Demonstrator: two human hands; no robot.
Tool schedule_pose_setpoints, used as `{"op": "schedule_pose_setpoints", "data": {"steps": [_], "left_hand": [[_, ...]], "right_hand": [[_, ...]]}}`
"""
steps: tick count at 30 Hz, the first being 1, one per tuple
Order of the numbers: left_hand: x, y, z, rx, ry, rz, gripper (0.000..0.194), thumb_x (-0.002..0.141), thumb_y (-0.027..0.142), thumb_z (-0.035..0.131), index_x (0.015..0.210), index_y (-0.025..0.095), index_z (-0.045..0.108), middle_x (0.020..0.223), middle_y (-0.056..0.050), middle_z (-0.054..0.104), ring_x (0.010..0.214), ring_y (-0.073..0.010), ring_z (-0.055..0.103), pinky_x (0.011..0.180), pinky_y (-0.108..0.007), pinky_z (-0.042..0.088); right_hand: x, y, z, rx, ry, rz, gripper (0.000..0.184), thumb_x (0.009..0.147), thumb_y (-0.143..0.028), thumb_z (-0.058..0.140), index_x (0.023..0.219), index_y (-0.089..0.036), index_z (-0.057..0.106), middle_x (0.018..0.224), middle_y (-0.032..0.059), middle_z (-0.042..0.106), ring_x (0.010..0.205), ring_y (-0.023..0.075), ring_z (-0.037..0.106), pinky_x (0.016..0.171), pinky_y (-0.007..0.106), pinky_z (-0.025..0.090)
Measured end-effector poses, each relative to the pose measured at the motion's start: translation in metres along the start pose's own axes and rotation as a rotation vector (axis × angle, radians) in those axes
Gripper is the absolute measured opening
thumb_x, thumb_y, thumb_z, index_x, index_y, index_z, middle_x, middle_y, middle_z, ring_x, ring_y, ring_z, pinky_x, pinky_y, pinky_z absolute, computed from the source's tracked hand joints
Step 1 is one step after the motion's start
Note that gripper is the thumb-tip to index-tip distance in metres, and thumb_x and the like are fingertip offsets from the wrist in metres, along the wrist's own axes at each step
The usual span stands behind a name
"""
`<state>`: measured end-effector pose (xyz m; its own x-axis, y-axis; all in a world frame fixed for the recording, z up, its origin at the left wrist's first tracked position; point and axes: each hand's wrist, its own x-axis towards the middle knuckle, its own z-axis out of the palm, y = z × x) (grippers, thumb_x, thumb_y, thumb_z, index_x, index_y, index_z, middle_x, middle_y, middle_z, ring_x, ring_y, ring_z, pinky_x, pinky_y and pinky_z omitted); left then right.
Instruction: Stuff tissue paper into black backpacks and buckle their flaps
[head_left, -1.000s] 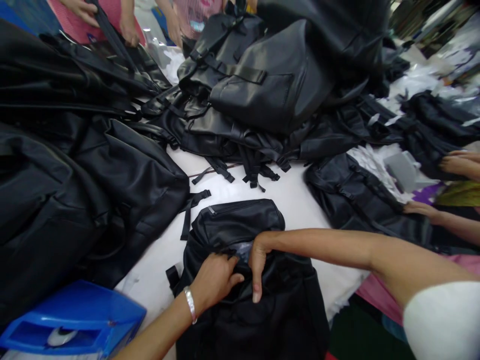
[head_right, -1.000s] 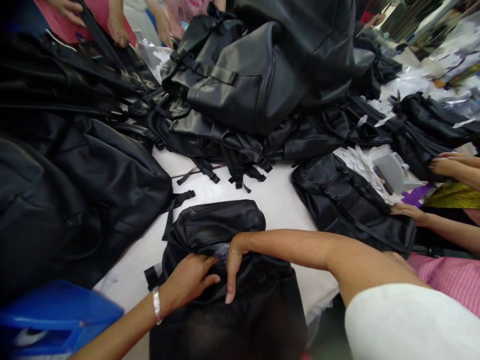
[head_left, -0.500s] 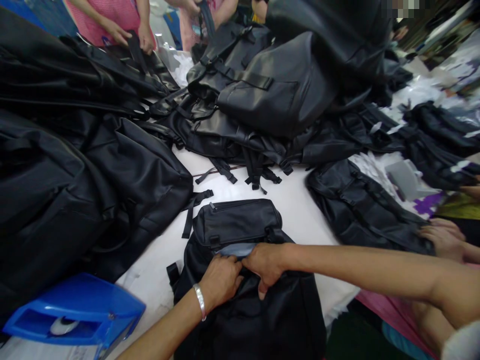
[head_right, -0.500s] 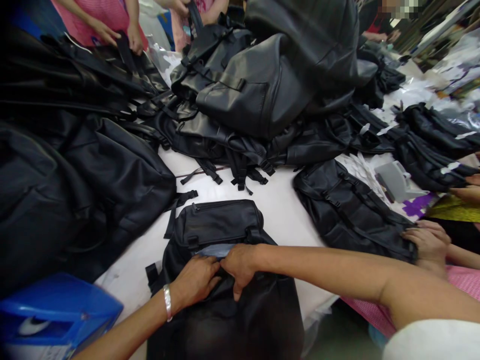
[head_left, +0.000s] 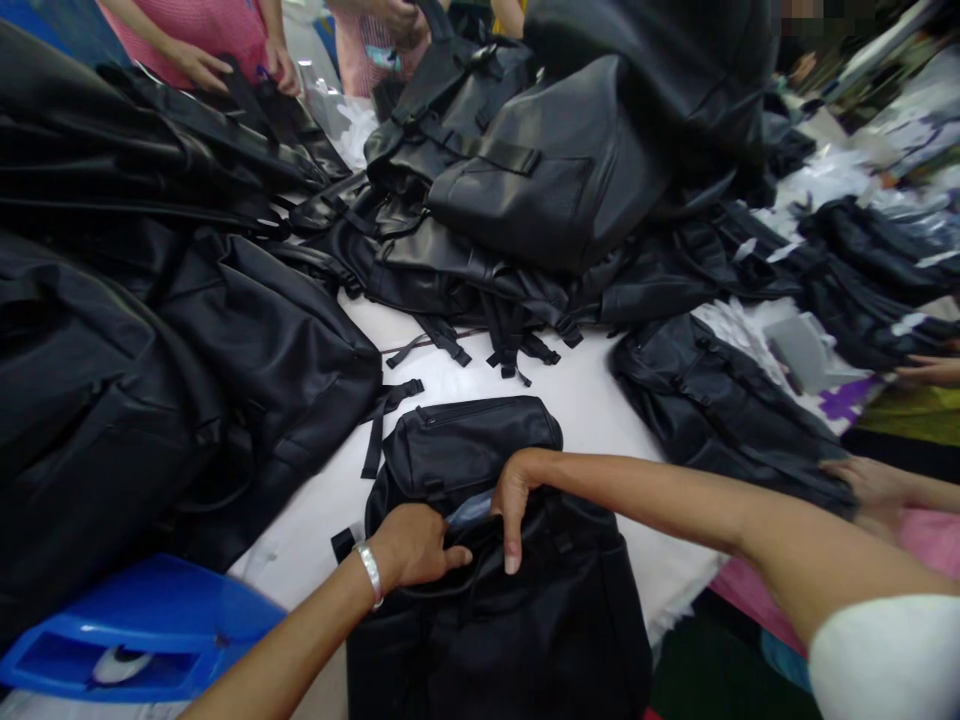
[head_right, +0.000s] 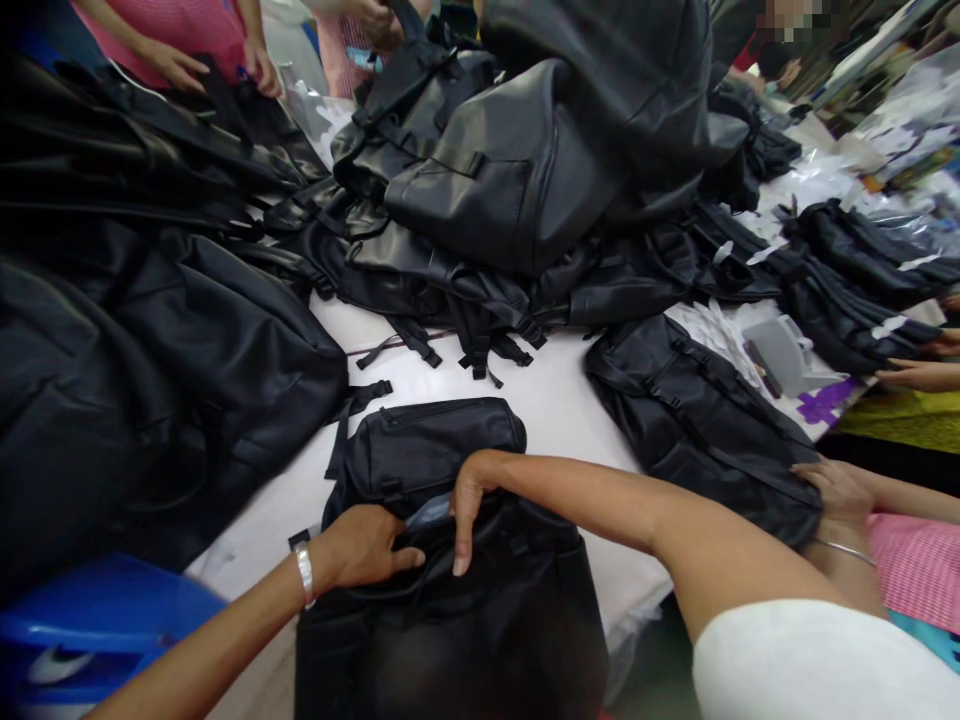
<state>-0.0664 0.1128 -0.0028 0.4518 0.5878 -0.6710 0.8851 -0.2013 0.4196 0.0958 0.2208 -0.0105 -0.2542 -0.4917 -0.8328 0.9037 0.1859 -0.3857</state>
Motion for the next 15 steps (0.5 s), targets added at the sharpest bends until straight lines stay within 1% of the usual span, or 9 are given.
{"op": "schedule_pose_setpoints", "data": {"steps": [1,2,4,6,9,10,12,14,15], "left_hand": [[0.002,-0.001,-0.003,-0.012,-0.036,-0.013,0.064,0.080,0.068,0.039,0.081,0.012,0.071,0.081,-0.017,0.071,0.078,-0.0357,0.067,0.066,-0.043,0.052],[0.003,-0.001,-0.004,-0.019,-0.054,-0.025,0.064,0.079,0.068,0.040,0.081,0.013,0.072,0.083,-0.017,0.071,0.078,-0.0353,0.067,0.066,-0.042,0.052],[0.002,-0.001,-0.003,-0.002,-0.027,-0.039,0.063,0.079,0.069,0.041,0.080,0.013,0.072,0.082,-0.016,0.071,0.077,-0.0347,0.067,0.066,-0.042,0.051],[-0.002,0.000,0.003,0.054,0.101,-0.017,0.064,0.082,0.068,0.039,0.079,0.013,0.071,0.078,-0.016,0.071,0.078,-0.0348,0.066,0.072,-0.047,0.050],[-0.007,0.001,0.014,0.124,0.312,0.017,0.063,0.084,0.067,0.037,0.084,0.013,0.070,0.082,-0.017,0.069,0.082,-0.0349,0.064,0.081,-0.052,0.046],[-0.008,0.001,0.017,0.122,0.344,0.019,0.062,0.085,0.066,0.038,0.086,0.013,0.069,0.085,-0.017,0.068,0.083,-0.0345,0.063,0.082,-0.052,0.045],[-0.009,0.001,0.024,0.094,0.356,0.010,0.057,0.086,0.062,0.039,0.088,0.014,0.069,0.087,-0.016,0.068,0.084,-0.0339,0.062,0.084,-0.053,0.044],[-0.006,-0.001,0.031,0.063,0.331,-0.017,0.052,0.087,0.058,0.039,0.089,0.016,0.069,0.089,-0.015,0.069,0.087,-0.0345,0.063,0.087,-0.053,0.043],[-0.003,-0.004,0.034,0.059,0.297,-0.043,0.049,0.087,0.056,0.039,0.090,0.017,0.069,0.091,-0.015,0.069,0.090,-0.0352,0.063,0.088,-0.054,0.042]], "right_hand": [[0.002,0.000,0.000,0.011,-0.090,0.044,0.060,0.046,-0.044,0.088,0.093,-0.011,0.071,0.092,0.0049,0.069,0.090,0.0242,0.066,0.079,0.034,0.056],[0.005,0.001,0.000,0.028,-0.133,0.080,0.058,0.047,-0.044,0.087,0.092,-0.011,0.071,0.091,0.0054,0.070,0.088,0.0242,0.067,0.077,0.034,0.057],[0.009,0.002,0.002,0.057,-0.111,0.121,0.050,0.045,-0.043,0.087,0.081,-0.011,0.073,0.084,0.0068,0.071,0.081,0.0257,0.068,0.068,0.036,0.058],[0.011,0.005,0.005,0.041,-0.102,0.115,0.041,0.044,-0.043,0.087,0.068,-0.013,0.073,0.077,0.0075,0.071,0.074,0.0274,0.069,0.061,0.037,0.058],[0.011,0.008,0.007,-0.005,-0.142,0.000,0.038,0.041,-0.049,0.087,0.059,-0.019,0.072,0.072,0.0045,0.071,0.070,0.0267,0.069,0.059,0.036,0.058],[0.010,0.009,0.008,-0.015,-0.121,-0.058,0.038,0.040,-0.051,0.086,0.059,-0.021,0.072,0.071,0.0023,0.071,0.069,0.0255,0.069,0.059,0.035,0.058],[0.007,0.009,0.011,-0.057,-0.004,-0.192,0.038,0.041,-0.055,0.084,0.062,-0.024,0.073,0.069,-0.0020,0.070,0.066,0.0222,0.068,0.057,0.033,0.058],[0.006,0.008,0.017,-0.180,0.142,-0.292,0.037,0.046,-0.058,0.081,0.059,-0.025,0.071,0.064,-0.0044,0.068,0.061,0.0191,0.067,0.053,0.031,0.056],[0.005,0.009,0.021,-0.274,0.193,-0.304,0.037,0.049,-0.060,0.079,0.056,-0.025,0.070,0.061,-0.0044,0.066,0.058,0.0181,0.066,0.052,0.029,0.056]]}}
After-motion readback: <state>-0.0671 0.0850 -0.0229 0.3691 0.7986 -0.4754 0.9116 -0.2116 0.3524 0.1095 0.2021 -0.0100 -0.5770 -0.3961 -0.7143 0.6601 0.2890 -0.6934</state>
